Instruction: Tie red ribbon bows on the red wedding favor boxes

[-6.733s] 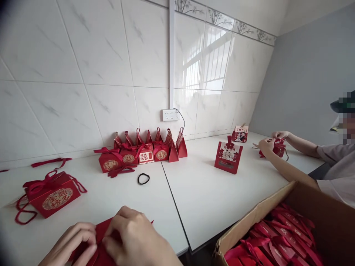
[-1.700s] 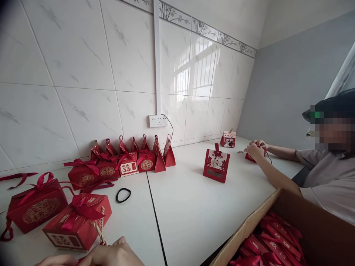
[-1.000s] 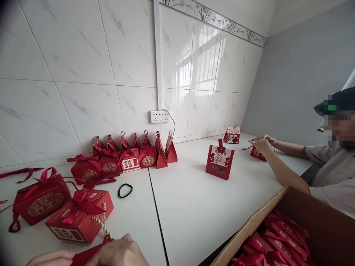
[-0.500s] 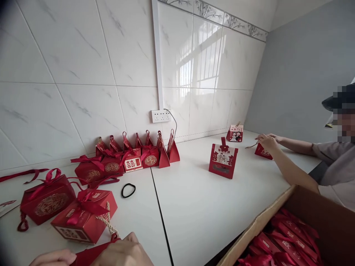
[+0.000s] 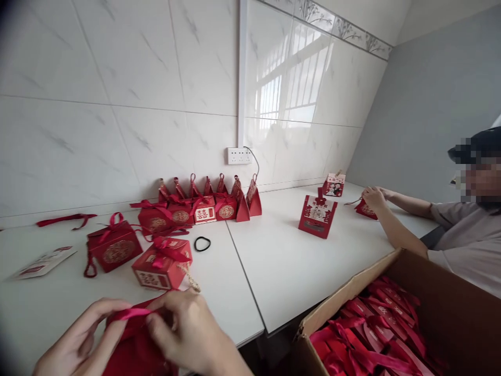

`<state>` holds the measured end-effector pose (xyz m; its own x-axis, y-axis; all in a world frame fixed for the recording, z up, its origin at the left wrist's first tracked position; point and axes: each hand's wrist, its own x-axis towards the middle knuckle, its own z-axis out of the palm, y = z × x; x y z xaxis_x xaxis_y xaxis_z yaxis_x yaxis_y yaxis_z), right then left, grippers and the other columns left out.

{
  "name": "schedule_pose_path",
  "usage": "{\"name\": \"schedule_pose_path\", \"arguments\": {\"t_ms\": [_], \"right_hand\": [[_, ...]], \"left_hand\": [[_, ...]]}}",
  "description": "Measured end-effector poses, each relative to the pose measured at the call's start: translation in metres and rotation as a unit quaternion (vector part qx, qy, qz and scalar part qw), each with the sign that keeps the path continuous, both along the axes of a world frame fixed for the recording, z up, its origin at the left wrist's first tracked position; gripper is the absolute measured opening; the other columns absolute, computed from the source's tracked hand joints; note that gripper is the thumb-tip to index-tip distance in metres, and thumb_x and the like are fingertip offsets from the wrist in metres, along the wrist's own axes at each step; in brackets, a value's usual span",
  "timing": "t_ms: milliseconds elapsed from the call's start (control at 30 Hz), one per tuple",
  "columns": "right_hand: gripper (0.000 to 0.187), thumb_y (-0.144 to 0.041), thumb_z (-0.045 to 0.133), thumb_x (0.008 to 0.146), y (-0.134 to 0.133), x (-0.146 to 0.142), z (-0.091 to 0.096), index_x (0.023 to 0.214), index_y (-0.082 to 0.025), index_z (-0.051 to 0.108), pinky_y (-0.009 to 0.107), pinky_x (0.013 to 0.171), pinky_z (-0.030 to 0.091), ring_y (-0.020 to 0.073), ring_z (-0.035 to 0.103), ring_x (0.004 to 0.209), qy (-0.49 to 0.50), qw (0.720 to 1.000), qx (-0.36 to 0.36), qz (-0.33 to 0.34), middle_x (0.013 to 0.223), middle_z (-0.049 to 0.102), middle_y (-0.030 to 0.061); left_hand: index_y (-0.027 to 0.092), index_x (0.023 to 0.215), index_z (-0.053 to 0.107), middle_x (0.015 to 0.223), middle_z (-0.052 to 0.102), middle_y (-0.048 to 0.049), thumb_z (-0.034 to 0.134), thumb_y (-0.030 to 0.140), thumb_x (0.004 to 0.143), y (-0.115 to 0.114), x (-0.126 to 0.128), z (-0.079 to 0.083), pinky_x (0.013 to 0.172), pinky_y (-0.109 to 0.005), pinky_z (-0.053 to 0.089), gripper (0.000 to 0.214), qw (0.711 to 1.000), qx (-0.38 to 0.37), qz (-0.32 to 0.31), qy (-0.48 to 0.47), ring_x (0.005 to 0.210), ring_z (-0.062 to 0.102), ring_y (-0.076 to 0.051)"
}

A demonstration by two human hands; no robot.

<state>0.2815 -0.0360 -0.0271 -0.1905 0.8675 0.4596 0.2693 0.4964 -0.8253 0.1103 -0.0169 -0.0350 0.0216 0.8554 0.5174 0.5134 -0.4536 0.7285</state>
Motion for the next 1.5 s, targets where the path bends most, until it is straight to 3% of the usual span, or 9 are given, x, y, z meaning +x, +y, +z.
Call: {"name": "schedule_pose_path", "arguments": {"t_ms": [100,233,467,600,767,1000,1267,1367,1500], "right_hand": [[0.02,-0.025,0.049,0.085,0.003,-0.005,-0.005,0.09,-0.016,0.066,0.024,0.067,0.048,0.0141,0.059,0.069,0.03,0.999,-0.021,-0.013,0.077,0.067,0.0041],[0.028,-0.041,0.053,0.085,0.004,-0.006,-0.013,0.094,-0.016,0.063,0.025,0.061,0.047,0.0154,0.059,0.068,0.061,0.995,-0.082,-0.02,0.077,0.064,0.0044],[0.035,-0.053,0.063,0.075,0.004,-0.008,0.006,0.073,-0.019,0.053,0.027,0.057,0.045,0.0131,0.055,0.056,0.042,0.989,-0.138,-0.025,0.063,0.058,-0.0007],[0.041,-0.057,0.061,0.076,0.006,-0.005,0.014,0.068,-0.02,0.046,0.027,0.058,0.044,0.0121,0.055,0.053,0.04,0.986,-0.163,-0.021,0.059,0.059,-0.0019],[0.034,-0.047,0.066,0.075,0.008,-0.005,0.015,0.066,-0.016,0.055,0.025,0.052,0.037,0.0099,0.048,0.049,0.055,0.978,-0.2,-0.011,0.054,0.058,-0.0014],[0.027,-0.041,0.053,0.078,0.016,-0.009,0.013,0.066,-0.017,0.054,0.026,0.053,0.038,0.0097,0.046,0.053,0.244,0.946,-0.211,-0.016,0.072,0.061,0.0037],[0.016,-0.036,0.06,0.068,0.021,-0.002,0.032,0.063,-0.022,0.053,0.028,0.065,0.047,0.0146,0.053,0.068,0.394,0.904,-0.165,-0.011,0.067,0.055,-0.0001],[0.016,-0.036,0.064,0.071,0.021,-0.002,0.035,0.065,-0.022,0.057,0.027,0.068,0.047,0.0145,0.054,0.071,0.39,0.913,-0.114,-0.029,0.073,0.058,0.0001],[0.024,-0.041,0.062,0.079,0.007,-0.016,0.023,0.068,-0.02,0.06,0.026,0.059,0.047,0.0154,0.054,0.065,0.316,0.94,-0.126,-0.026,0.069,0.057,0.002]], "left_hand": [[0.022,0.074,0.06,0.068,0.063,-0.0004,0.059,0.035,0.071,0.002,-0.005,0.014,0.062,-0.022,0.05,0.013,1.0,0.028,-0.002,0.012,0.065,0.061,-0.016],[0.02,0.072,0.056,0.065,0.056,0.0007,0.048,0.03,0.08,0.005,-0.004,0.026,0.057,-0.021,0.043,0.015,0.981,-0.093,-0.076,-0.153,0.061,0.054,-0.013],[0.018,0.061,0.044,0.061,0.046,0.0033,0.059,0.031,0.069,0.014,-0.023,0.033,0.052,-0.019,0.037,0.022,0.814,-0.171,-0.111,-0.543,0.053,0.04,-0.007],[0.018,0.064,0.047,0.063,0.046,0.0029,0.066,0.038,0.068,0.018,-0.04,0.037,0.053,-0.018,0.038,0.028,0.778,-0.131,-0.116,-0.604,0.057,0.043,-0.007],[0.016,0.06,0.05,0.062,0.045,0.0022,0.069,0.031,0.068,0.022,-0.057,0.044,0.053,-0.019,0.038,0.025,0.8,-0.145,-0.166,-0.558,0.057,0.042,-0.007],[0.015,0.072,0.061,0.074,0.056,-0.0009,0.064,0.008,0.054,0.025,-0.072,0.053,0.067,-0.023,0.046,0.02,0.838,-0.114,-0.241,-0.476,0.069,0.052,-0.01],[0.017,0.074,0.066,0.07,0.061,-0.0006,0.074,0.031,0.068,0.029,-0.088,0.053,0.065,-0.023,0.049,0.017,0.845,-0.116,-0.224,-0.472,0.065,0.055,-0.01],[0.017,0.074,0.066,0.07,0.062,-0.001,0.075,0.035,0.067,0.032,-0.089,0.052,0.061,-0.023,0.049,0.021,0.838,-0.122,-0.221,-0.485,0.063,0.055,-0.01],[0.017,0.073,0.065,0.078,0.066,-0.004,0.076,0.034,0.062,0.027,-0.092,0.043,0.06,-0.025,0.048,0.024,0.832,-0.128,-0.185,-0.507,0.073,0.061,-0.015]]}}
